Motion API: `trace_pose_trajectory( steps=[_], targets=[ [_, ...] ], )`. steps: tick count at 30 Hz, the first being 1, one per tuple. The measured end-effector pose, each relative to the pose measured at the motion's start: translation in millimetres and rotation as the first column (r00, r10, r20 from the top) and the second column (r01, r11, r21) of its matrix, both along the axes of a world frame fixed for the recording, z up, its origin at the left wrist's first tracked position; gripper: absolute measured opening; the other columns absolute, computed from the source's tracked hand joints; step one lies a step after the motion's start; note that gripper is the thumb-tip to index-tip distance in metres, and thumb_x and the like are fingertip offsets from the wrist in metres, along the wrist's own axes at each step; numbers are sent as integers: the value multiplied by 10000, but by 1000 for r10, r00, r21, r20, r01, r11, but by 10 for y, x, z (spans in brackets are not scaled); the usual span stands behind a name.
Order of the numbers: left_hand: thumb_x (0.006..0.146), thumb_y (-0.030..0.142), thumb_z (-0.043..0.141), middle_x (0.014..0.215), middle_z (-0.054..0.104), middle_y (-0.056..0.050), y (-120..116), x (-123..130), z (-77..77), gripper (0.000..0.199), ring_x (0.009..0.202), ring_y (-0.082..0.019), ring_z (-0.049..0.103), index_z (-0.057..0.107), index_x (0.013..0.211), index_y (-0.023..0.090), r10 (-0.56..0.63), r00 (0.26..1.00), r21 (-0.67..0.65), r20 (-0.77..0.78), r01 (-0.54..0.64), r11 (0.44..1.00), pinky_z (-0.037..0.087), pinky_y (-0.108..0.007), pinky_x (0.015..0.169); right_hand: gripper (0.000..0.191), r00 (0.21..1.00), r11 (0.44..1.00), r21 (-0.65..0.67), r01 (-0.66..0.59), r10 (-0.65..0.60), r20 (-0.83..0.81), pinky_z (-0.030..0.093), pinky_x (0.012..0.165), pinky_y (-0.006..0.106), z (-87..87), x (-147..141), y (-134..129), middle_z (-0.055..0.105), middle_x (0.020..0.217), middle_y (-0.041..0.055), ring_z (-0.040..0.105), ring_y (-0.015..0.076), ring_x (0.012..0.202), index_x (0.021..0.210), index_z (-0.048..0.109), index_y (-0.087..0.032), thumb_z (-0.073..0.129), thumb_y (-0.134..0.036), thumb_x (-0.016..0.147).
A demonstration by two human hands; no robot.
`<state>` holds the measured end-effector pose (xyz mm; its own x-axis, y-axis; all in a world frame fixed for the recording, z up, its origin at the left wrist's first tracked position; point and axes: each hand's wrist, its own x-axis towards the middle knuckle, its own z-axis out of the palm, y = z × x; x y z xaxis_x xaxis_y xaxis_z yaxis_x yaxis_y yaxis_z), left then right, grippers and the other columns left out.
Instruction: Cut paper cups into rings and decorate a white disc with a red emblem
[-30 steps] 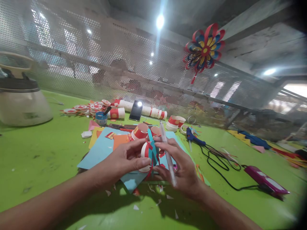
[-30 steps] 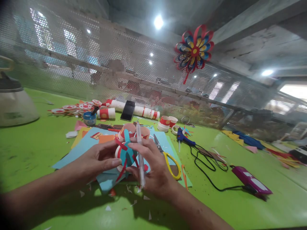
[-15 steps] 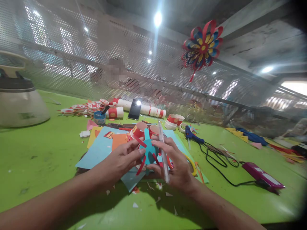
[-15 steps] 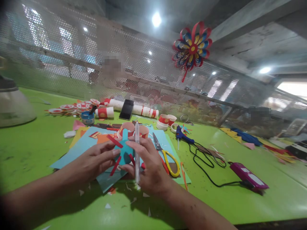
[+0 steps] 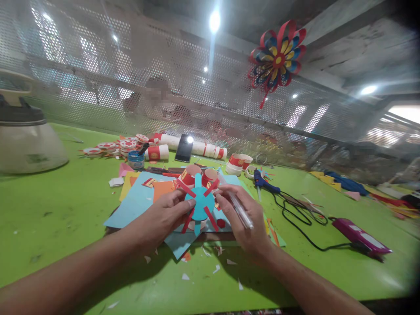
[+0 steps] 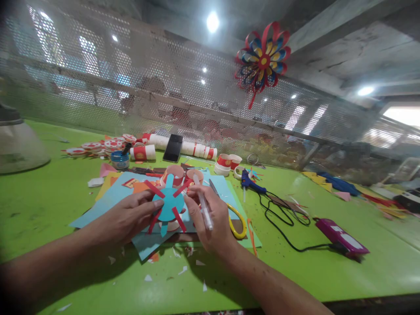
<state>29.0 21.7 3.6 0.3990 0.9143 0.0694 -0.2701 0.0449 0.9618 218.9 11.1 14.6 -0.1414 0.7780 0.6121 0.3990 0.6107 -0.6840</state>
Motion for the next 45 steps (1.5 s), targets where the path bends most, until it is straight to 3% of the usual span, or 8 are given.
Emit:
trace_pose_trajectory(
  steps=[3,7,10,13,18,27,36,45],
  targets=[
    [801,399,694,896,728,-60,13,14,-6,315,763,-198,678,644,1030,189,-69,997,-29,29,70,997,541,-340,745,164,1000,999,-35,7,-7,1,466,592,261,-28,-16,-2,637,788,2,586,136,681,1019,624,-218,516,-321,951],
    [816,426,680,966,719,-55,35,5,-10,303,866,-201,667,646,993,181,-68,997,33,-40,69,997,517,-344,844,209,1000,999,-34,10,-10,-21,460,620,258,-22,-33,-9,640,759,-6,581,125,670,1068,617,-217,456,-319,980],
    [803,472,675,927,706,-57,37,-14,5,366,862,-211,646,643,1000,165,-49,993,98,-110,60,993,513,-335,803,155,999,998,-64,-25,22,-47,453,608,252,-2,-29,-10,631,733,-11,562,119,643,1029,607,-205,528,-308,945],
    [801,492,661,849,673,-47,22,-30,25,401,805,-202,618,632,1000,146,-4,982,170,-186,36,985,495,-320,742,147,979,979,-147,-143,119,-163,463,619,258,12,-21,-9,652,799,1,583,129,685,988,568,-207,623,-296,884],
    [826,427,644,800,624,-15,3,-25,40,312,706,-152,553,613,973,154,50,983,238,-177,-7,971,463,-279,660,212,928,926,-267,-265,169,-333,472,654,283,23,-14,-9,655,809,-5,621,157,758,973,540,-222,689,-281,834],
    [814,418,676,835,673,-25,25,-33,3,314,703,-162,613,647,1016,179,44,986,131,-159,-23,991,499,-297,690,233,923,908,-335,-251,120,-366,467,644,280,30,-5,1,655,799,-16,604,143,731,951,582,-227,737,-295,790],
    [742,385,762,929,722,-64,25,3,-14,328,764,-206,690,638,956,170,41,999,-110,-21,-43,993,554,-316,665,203,886,876,-365,-315,133,-445,487,665,275,0,-10,11,651,815,-3,586,132,740,944,596,-215,724,-271,797],
    [719,355,785,916,738,-64,7,24,41,342,748,-208,709,627,965,176,38,999,-155,-2,-38,987,569,-329,668,215,888,872,-368,-323,144,-438,484,655,289,1,-18,15,642,797,-1,572,135,708,988,601,-221,703,-296,814]
  ],
)
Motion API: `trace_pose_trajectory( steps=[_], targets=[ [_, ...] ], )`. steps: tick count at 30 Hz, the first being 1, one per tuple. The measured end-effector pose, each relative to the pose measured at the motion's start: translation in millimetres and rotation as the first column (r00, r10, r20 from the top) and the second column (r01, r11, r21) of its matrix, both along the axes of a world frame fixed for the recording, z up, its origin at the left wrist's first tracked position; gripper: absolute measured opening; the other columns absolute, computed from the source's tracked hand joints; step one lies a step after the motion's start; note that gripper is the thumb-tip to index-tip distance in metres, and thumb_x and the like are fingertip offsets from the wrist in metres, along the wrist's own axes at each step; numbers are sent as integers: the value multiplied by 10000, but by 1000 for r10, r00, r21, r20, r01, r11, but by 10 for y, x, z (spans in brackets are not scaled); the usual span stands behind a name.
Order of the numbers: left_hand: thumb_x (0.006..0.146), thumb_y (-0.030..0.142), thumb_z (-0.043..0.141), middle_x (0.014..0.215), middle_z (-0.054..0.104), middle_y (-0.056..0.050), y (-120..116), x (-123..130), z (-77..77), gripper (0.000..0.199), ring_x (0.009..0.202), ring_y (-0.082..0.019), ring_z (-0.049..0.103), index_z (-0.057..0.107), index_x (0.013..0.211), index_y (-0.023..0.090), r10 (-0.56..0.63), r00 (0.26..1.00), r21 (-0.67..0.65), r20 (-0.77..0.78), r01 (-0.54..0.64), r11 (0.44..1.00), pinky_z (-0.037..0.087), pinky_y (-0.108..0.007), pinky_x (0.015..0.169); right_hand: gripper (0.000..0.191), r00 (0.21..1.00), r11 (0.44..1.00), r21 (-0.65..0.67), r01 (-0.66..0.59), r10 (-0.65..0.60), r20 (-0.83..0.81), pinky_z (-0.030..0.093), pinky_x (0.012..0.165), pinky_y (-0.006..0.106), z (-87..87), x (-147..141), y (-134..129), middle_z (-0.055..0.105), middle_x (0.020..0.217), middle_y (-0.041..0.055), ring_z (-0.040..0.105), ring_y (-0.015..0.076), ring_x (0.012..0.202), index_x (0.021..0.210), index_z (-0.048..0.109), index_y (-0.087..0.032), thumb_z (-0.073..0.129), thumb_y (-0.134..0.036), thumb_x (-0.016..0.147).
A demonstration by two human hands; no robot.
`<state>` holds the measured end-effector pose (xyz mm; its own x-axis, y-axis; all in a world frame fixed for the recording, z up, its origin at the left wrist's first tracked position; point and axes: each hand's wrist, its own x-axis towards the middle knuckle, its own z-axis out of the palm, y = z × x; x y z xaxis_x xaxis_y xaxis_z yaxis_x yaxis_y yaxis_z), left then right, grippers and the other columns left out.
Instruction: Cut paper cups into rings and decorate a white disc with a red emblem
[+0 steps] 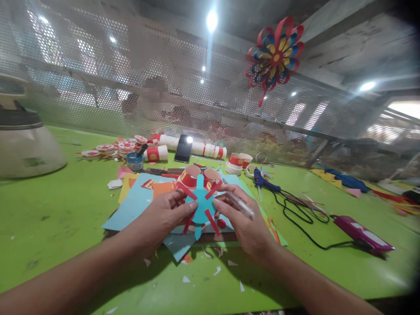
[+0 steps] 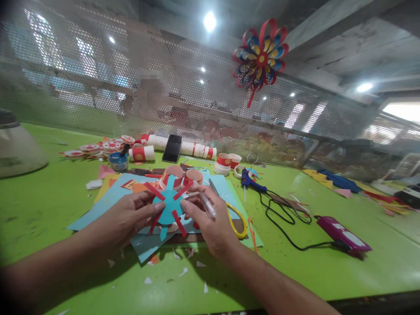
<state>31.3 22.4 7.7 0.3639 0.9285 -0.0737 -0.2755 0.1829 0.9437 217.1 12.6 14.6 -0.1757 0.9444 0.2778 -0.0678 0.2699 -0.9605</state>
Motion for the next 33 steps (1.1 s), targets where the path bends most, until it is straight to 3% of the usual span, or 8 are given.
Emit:
trace_pose_trajectory(
  steps=[11,18,23,28,33],
  targets=[
    [709,289,789,938,731,-72,-4,8,-11,287,804,-219,708,627,911,165,31,999,2,42,-31,1000,576,-362,746,237,1000,1000,12,19,-19,8,483,683,307,-24,29,34,657,832,-2,576,141,733,1024,599,-237,704,-308,823],
    [696,342,799,924,746,-96,-4,0,23,377,791,-228,708,654,975,135,-43,999,26,22,42,999,568,-375,760,269,997,997,-78,-10,4,-76,464,637,277,-59,41,103,629,786,-23,573,124,677,967,610,-224,765,-294,758],
    [698,293,796,843,745,-70,-23,4,54,287,748,-198,699,671,898,130,21,1000,30,-5,-21,999,563,-321,725,285,994,993,-104,-52,41,-105,479,655,291,-43,30,133,644,845,-1,589,129,692,957,612,-206,759,-327,744],
    [730,271,766,891,737,-63,-19,-3,57,240,743,-172,681,681,918,148,10,1000,33,9,-11,999,557,-278,693,327,1000,997,-77,-17,16,-21,460,612,287,-49,32,130,615,756,-19,571,133,666,968,618,-204,789,-299,706],
    [799,206,683,801,715,-38,-19,-29,58,61,673,-145,646,664,837,163,-21,1000,20,23,20,1000,550,-263,632,336,1000,996,-93,3,-4,-8,459,614,293,-68,40,132,607,752,-19,568,135,668,970,622,-205,791,-299,695]
  ],
)
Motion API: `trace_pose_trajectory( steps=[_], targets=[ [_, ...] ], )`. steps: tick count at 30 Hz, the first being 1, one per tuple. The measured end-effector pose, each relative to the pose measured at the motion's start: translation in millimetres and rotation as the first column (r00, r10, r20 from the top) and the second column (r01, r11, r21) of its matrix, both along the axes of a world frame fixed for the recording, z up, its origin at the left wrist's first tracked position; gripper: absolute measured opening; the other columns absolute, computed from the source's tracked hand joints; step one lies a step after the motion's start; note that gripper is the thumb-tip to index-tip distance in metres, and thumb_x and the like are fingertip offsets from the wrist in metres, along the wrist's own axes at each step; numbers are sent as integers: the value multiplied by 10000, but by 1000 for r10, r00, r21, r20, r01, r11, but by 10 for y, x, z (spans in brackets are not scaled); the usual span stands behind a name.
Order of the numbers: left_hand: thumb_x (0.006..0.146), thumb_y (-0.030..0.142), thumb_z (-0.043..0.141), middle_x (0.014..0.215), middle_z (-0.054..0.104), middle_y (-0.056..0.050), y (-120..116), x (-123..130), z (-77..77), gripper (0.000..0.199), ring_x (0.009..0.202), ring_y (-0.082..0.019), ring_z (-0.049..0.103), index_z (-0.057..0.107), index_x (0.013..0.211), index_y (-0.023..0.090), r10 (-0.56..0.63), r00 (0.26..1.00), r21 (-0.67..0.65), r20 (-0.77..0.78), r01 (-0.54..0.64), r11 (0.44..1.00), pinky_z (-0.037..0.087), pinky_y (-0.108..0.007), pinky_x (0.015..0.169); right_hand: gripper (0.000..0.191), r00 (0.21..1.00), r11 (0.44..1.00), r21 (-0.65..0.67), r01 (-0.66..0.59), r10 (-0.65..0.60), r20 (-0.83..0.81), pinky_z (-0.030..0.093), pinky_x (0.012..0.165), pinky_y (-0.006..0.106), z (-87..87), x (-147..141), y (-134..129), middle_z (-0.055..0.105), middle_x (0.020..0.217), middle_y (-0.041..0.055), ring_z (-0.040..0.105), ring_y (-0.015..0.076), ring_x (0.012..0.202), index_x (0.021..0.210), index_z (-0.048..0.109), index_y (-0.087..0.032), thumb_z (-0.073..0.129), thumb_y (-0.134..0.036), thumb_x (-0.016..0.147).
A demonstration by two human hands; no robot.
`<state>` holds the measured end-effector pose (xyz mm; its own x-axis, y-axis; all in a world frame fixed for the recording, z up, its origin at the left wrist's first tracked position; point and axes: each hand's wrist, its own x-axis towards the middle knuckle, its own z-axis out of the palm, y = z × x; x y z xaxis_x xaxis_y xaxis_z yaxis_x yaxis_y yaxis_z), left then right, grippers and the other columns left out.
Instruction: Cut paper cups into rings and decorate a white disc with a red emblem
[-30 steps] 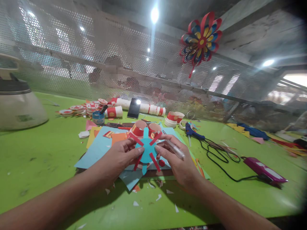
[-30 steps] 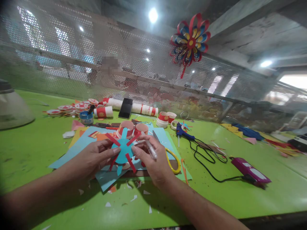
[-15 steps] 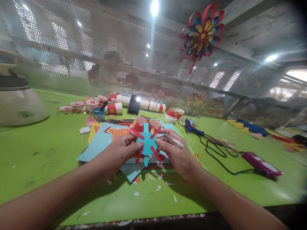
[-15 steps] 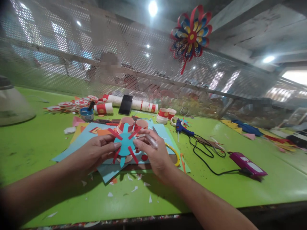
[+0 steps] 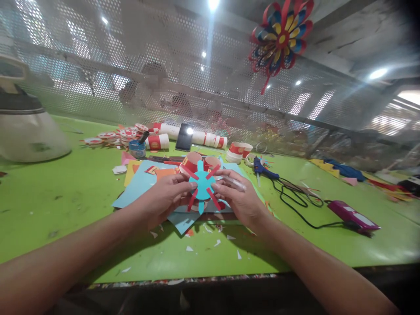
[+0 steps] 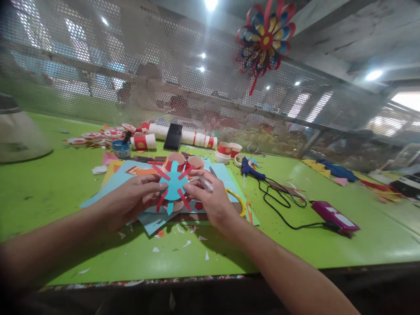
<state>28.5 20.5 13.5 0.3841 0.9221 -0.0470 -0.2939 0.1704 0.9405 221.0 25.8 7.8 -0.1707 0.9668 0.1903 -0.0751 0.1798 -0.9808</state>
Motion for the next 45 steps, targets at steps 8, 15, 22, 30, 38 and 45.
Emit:
trace_pose_trajectory(
  steps=[8,15,22,30,38,45],
  targets=[
    [792,234,702,815,716,-58,24,3,-7,113,661,-149,647,671,846,140,-21,1000,25,-2,21,999,558,-287,649,305,1000,1000,18,7,-6,-19,442,593,280,-10,4,12,584,733,-28,541,126,656,950,614,-201,779,-261,700],
    [725,331,769,939,736,-105,26,1,-48,317,760,-204,675,688,943,116,33,998,102,-57,-27,994,556,-377,771,310,999,997,77,-26,28,-21,475,686,318,-14,11,17,633,793,-9,596,152,744,1001,600,-209,761,-262,741],
    [742,346,745,895,754,-65,77,14,-98,285,802,-208,680,705,937,142,136,985,283,-109,-100,954,544,-352,787,343,994,980,196,-30,9,110,495,620,280,-8,16,5,658,832,-2,616,146,730,1066,583,-237,752,-242,767],
    [787,166,703,1188,684,-57,10,-54,0,166,1128,-231,610,744,937,222,122,992,601,-19,-86,794,485,-337,959,423,979,676,736,-35,-126,162,524,877,391,126,21,-122,667,1032,27,637,192,987,1132,613,-275,639,-13,800],
    [764,112,713,1205,672,-41,-31,-71,-7,197,1175,-246,591,748,898,253,129,992,627,-9,-94,773,509,-344,951,530,969,516,853,-73,-167,184,503,920,451,137,39,-157,669,1065,59,613,239,1037,1203,616,-255,691,5,746],
    [767,149,722,1144,708,-28,-25,-94,6,183,1093,-212,628,749,912,259,186,979,622,-83,-95,777,508,-302,922,496,971,559,824,-91,-132,197,511,886,444,148,30,-150,676,1067,52,613,227,1021,1175,621,-261,656,27,773]
  ],
)
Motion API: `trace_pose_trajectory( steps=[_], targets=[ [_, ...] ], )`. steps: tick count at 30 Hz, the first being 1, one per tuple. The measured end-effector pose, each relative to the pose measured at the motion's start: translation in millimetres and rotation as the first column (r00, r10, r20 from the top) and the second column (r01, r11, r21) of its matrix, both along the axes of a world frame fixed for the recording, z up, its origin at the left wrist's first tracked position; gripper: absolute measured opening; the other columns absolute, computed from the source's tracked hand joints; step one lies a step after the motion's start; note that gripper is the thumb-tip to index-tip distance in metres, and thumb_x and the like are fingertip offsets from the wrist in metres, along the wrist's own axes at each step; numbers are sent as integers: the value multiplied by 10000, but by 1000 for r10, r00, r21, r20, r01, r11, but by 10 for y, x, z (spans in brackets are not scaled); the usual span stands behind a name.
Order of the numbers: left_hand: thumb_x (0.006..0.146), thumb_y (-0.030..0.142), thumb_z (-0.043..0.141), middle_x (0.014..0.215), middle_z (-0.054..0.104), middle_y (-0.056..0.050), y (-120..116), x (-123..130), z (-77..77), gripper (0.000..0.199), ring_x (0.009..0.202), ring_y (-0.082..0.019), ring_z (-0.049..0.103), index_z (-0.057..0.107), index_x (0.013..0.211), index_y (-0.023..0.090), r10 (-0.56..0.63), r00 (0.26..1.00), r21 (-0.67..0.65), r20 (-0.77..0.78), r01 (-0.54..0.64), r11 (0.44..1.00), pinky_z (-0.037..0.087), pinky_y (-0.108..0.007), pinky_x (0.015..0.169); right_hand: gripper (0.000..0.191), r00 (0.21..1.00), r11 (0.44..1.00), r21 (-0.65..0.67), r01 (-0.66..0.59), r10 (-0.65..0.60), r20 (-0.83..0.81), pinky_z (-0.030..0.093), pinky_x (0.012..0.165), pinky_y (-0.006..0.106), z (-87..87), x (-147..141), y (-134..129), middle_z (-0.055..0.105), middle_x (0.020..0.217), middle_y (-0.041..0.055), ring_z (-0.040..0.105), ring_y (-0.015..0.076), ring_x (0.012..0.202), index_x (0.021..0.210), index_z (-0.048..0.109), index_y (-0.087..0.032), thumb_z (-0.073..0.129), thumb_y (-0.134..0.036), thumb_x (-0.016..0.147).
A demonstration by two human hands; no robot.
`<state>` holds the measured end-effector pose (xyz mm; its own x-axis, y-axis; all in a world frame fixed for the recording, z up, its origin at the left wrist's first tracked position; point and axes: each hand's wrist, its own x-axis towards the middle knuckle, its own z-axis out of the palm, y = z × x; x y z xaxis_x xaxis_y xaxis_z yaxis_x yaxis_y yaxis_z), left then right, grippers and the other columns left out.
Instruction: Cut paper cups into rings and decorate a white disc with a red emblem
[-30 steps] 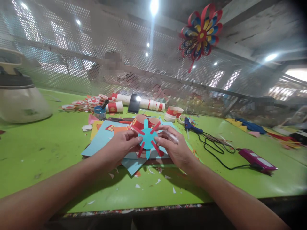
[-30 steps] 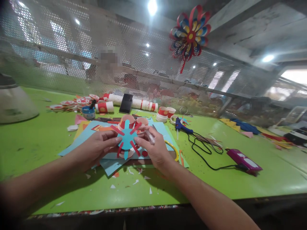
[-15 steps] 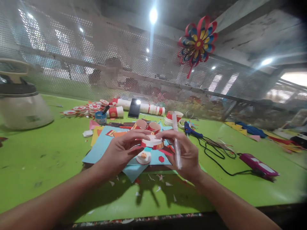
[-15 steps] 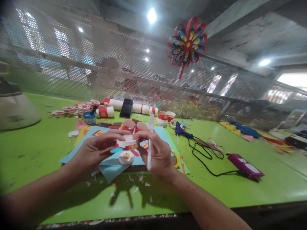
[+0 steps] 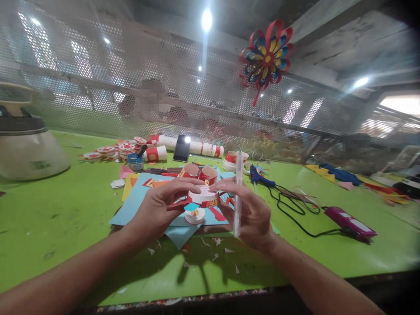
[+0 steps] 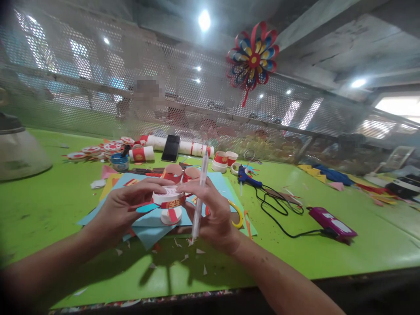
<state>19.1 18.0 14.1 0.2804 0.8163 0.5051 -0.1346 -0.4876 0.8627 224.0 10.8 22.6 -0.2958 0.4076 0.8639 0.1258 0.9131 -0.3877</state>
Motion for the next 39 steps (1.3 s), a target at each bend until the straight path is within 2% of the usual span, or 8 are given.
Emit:
trace_pose_trajectory(
  steps=[5,9,12,17,23,28,34,39],
  targets=[
    [730,218,764,954,760,-19,19,45,-27,215,885,-193,686,736,943,229,-56,991,-211,120,81,974,537,-312,826,343,996,983,-166,79,-83,-18,534,775,323,-43,7,47,670,949,0,634,150,865,1054,650,-269,696,-56,790],
    [724,242,770,952,758,-42,37,75,-47,246,947,-219,672,719,957,184,-97,988,-255,122,126,959,500,-344,895,334,995,933,-359,-8,-30,-99,555,719,300,-102,29,104,683,891,-20,662,143,814,1041,645,-283,746,-128,763],
    [750,283,751,967,739,-62,46,81,-55,258,959,-239,660,697,975,170,-116,992,-289,47,125,949,497,-355,868,299,990,867,-494,-66,-6,-143,555,671,286,-89,34,138,685,815,-28,661,134,744,994,651,-264,763,-158,738],
    [773,323,724,1008,698,-84,82,64,-56,394,957,-244,640,629,1123,171,-135,991,-310,1,128,942,494,-373,852,286,973,726,-681,-98,-74,-219,529,624,273,-40,40,185,657,696,-44,614,115,633,946,654,-229,792,-211,697],
    [697,364,758,995,697,-106,105,39,1,501,994,-278,634,636,1137,158,54,998,-400,-24,-59,915,521,-373,796,383,868,583,-750,-312,-147,-475,505,595,217,-62,80,319,610,671,-63,581,87,610,919,664,-191,854,-173,586],
    [681,366,751,955,711,-104,110,34,15,517,917,-254,658,627,1133,148,107,991,-464,-83,-133,876,533,-360,755,402,826,523,-770,-366,-198,-527,535,633,239,-19,164,447,619,669,-50,614,110,652,882,646,-189,863,-177,544],
    [670,327,759,932,715,-86,109,29,33,498,837,-232,671,634,1121,156,109,991,-516,-77,-133,846,536,-349,730,397,790,493,-779,-389,-256,-557,529,586,206,30,288,551,665,683,-43,626,99,624,870,618,-197,849,-153,550],
    [693,333,758,973,719,-95,93,9,24,496,872,-237,673,628,1137,155,110,991,-521,-74,-133,843,529,-333,718,391,789,480,-801,-359,-303,-535,517,545,209,23,386,658,677,694,-34,639,112,601,899,609,-192,824,-123,580]
  ],
)
